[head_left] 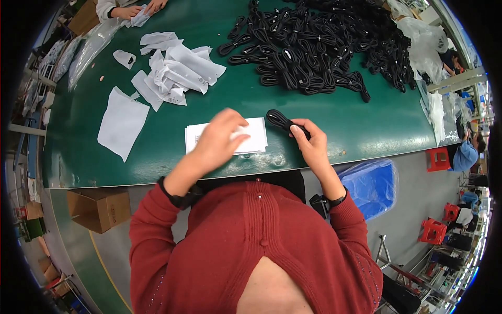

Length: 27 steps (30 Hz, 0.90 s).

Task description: The person packages black cables by hand, picking up each cable and sliding it into a white plastic sleeve. After inserting the cable, the person folds the sleeve and places the packaged item onto a stack on the green workbench.

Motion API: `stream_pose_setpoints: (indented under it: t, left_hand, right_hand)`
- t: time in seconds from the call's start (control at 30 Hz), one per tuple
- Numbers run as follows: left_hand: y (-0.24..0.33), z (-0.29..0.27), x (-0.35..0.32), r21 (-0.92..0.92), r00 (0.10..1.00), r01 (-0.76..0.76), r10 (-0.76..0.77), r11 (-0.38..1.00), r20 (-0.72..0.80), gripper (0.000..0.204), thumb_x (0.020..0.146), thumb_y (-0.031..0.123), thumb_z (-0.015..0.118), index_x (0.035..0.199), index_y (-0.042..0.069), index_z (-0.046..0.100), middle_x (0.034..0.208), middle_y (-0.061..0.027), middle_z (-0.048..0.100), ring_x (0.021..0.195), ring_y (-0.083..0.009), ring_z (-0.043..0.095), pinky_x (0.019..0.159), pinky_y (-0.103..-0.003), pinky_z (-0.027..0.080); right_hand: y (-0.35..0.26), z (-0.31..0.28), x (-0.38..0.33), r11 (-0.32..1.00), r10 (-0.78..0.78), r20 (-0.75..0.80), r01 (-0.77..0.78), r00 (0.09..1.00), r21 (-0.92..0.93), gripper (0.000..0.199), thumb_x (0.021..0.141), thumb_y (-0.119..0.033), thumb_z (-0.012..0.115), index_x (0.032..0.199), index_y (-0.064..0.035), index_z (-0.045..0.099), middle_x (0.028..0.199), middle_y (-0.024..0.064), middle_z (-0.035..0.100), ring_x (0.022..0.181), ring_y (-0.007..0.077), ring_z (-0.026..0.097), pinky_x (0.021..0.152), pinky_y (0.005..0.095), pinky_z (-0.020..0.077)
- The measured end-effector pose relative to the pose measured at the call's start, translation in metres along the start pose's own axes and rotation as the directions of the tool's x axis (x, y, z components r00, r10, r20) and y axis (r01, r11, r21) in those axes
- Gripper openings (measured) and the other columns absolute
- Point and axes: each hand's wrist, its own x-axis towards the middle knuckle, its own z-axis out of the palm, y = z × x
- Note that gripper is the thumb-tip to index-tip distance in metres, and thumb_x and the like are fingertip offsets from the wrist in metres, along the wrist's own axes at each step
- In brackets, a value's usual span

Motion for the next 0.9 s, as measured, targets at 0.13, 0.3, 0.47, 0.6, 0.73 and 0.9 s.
stream_pose_setpoints:
  t: [0.13, 0.3, 0.47, 0.6, 0.73, 0.9]
  left_hand:
    - [-0.004, 0.028, -0.015, 0.156, 0.999, -0.032, 0.03, 0.987, 0.02, 0.012, 0.082, 0.002, 0.069, 0.091, 0.001, 0.062, 0.088, -0.0101, 0.059, 0.072, -0.0219, 0.058, 0.068, -0.029, 0.049]
    - [-0.001, 0.029, -0.018, 0.011, 0.973, 0.229, -0.23, 0.973, 0.021, 0.009, 0.084, 0.001, 0.067, 0.089, 0.0, 0.06, 0.087, -0.0092, 0.06, 0.074, -0.0195, 0.058, 0.069, -0.027, 0.048]
    - [-0.005, 0.03, -0.023, -0.275, 0.906, 0.411, -0.423, 0.869, 0.019, 0.007, 0.086, -0.001, 0.065, 0.09, 0.0, 0.06, 0.087, -0.0071, 0.061, 0.076, -0.0151, 0.057, 0.067, -0.026, 0.046]
    - [0.002, 0.029, -0.021, -0.309, 0.936, 0.315, -0.347, 0.898, -0.054, 0.006, 0.087, -0.002, 0.065, 0.089, 0.0, 0.061, 0.09, -0.006, 0.061, 0.076, -0.0119, 0.055, 0.067, -0.025, 0.045]
    - [0.01, 0.026, -0.017, -0.229, 0.979, 0.165, -0.188, 0.959, -0.082, 0.007, 0.085, -0.002, 0.066, 0.089, 0.0, 0.061, 0.092, -0.0075, 0.06, 0.076, -0.0146, 0.057, 0.068, -0.025, 0.046]
    - [0.01, 0.022, -0.005, -0.08, 0.992, -0.06, 0.05, 0.995, -0.114, 0.01, 0.08, -0.003, 0.068, 0.087, 0.001, 0.061, 0.094, -0.0096, 0.059, 0.083, -0.0239, 0.058, 0.073, -0.032, 0.047]
  right_hand:
    - [0.0, 0.002, -0.01, 0.989, -0.125, -0.006, 0.124, 0.992, -0.083, 0.018, 0.092, -0.011, 0.065, 0.106, 0.0, 0.066, 0.082, 0.0054, 0.062, 0.068, 0.0125, 0.057, 0.062, 0.0262, 0.0458]
    - [-0.013, 0.002, -0.017, 0.856, -0.429, 0.026, 0.416, 0.903, -0.307, 0.019, 0.087, -0.008, 0.069, 0.105, -0.0017, 0.067, 0.085, 0.0084, 0.063, 0.069, 0.0177, 0.059, 0.057, 0.0291, 0.0459]
    - [-0.024, 0.003, -0.02, 0.755, -0.498, 0.117, 0.496, 0.859, -0.43, 0.023, 0.082, -0.007, 0.073, 0.104, -0.0034, 0.068, 0.081, 0.0107, 0.06, 0.068, 0.0236, 0.059, 0.059, 0.0312, 0.0464]
    - [-0.023, 0.001, -0.015, 0.644, -0.594, 0.226, 0.625, 0.772, -0.442, 0.025, 0.08, -0.008, 0.074, 0.105, -0.0043, 0.068, 0.08, 0.0096, 0.059, 0.067, 0.0236, 0.059, 0.057, 0.0327, 0.0464]
    - [-0.017, 0.003, -0.014, 0.809, -0.429, 0.261, 0.496, 0.865, -0.315, 0.023, 0.082, -0.007, 0.072, 0.105, -0.0041, 0.068, 0.082, 0.0074, 0.059, 0.065, 0.0213, 0.059, 0.058, 0.0313, 0.0462]
    - [-0.012, 0.019, -0.002, 0.94, 0.223, 0.243, -0.274, 0.944, 0.201, 0.023, 0.085, -0.005, 0.069, 0.107, -0.0025, 0.067, 0.089, 0.008, 0.058, 0.078, 0.0211, 0.06, 0.067, 0.0297, 0.0475]
